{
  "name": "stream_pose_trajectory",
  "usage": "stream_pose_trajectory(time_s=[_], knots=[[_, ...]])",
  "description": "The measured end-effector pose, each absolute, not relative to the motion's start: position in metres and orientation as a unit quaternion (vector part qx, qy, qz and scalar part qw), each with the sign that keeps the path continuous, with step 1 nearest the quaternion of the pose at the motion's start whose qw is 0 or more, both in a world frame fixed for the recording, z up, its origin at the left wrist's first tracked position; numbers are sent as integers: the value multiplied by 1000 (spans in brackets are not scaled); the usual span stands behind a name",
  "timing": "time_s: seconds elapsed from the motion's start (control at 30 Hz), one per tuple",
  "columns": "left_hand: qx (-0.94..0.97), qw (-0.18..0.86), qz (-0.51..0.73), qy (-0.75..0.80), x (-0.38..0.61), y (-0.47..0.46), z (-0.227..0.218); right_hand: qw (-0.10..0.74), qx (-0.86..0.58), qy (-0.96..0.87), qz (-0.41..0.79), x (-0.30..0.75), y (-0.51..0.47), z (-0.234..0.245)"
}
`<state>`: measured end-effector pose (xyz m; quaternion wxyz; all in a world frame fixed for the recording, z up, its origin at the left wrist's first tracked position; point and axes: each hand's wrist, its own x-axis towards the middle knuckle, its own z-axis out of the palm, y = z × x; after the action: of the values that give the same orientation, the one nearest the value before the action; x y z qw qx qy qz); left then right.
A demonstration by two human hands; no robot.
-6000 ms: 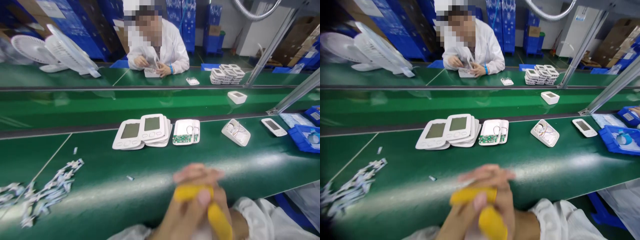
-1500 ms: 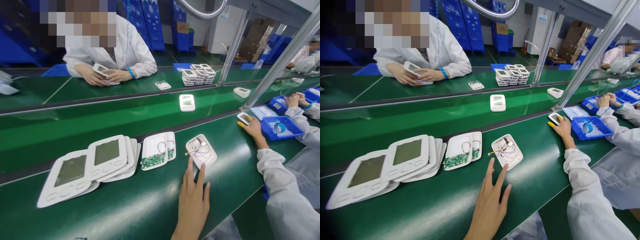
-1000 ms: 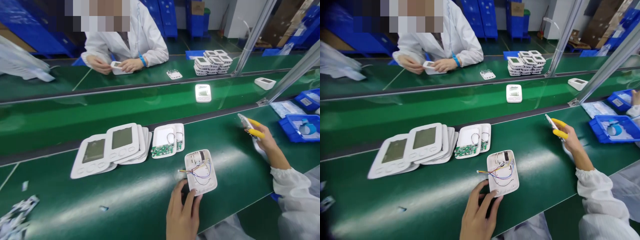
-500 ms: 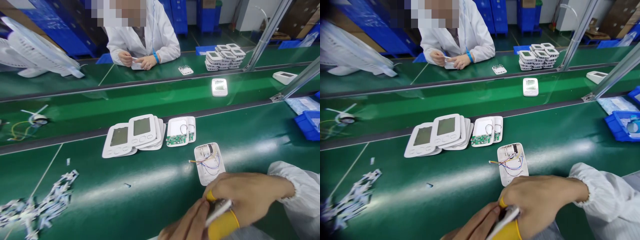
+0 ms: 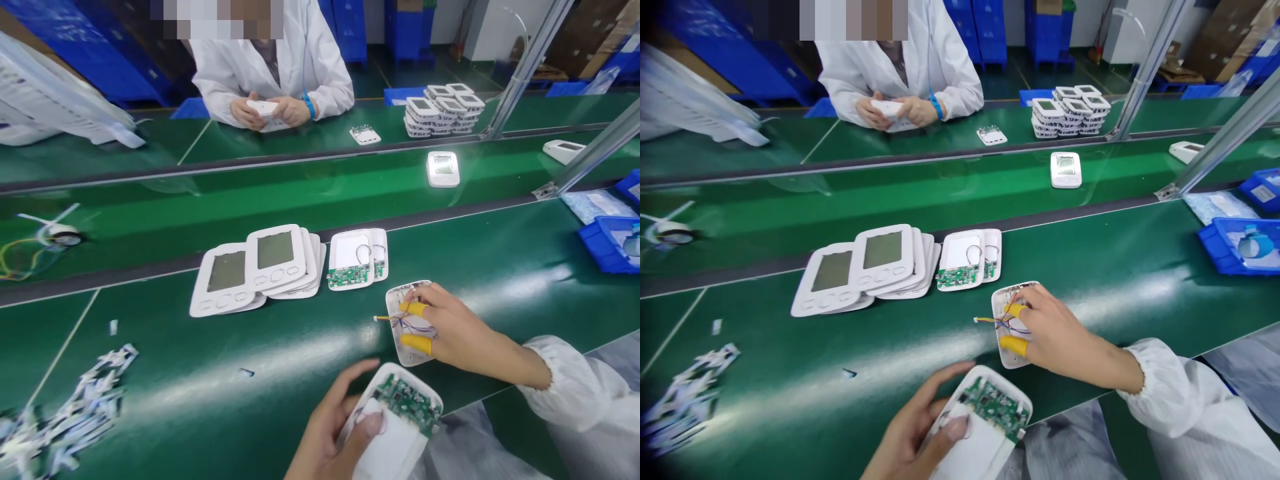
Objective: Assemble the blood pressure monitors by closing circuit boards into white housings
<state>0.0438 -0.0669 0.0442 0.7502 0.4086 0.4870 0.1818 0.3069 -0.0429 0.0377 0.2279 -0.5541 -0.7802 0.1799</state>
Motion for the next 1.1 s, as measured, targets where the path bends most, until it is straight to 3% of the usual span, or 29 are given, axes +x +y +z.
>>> stream_pose_trajectory(time_s=[0.27, 0.63, 1.1], knots=[[504, 778, 131, 351, 81, -30, 31, 331, -490, -762, 264, 314, -30, 40], [492, 771, 141, 380, 87, -19, 23, 398, -541, -641, 371, 321, -25, 31], [539, 721, 156, 406, 99, -21, 28, 405, -543, -699, 228, 321, -32, 23]])
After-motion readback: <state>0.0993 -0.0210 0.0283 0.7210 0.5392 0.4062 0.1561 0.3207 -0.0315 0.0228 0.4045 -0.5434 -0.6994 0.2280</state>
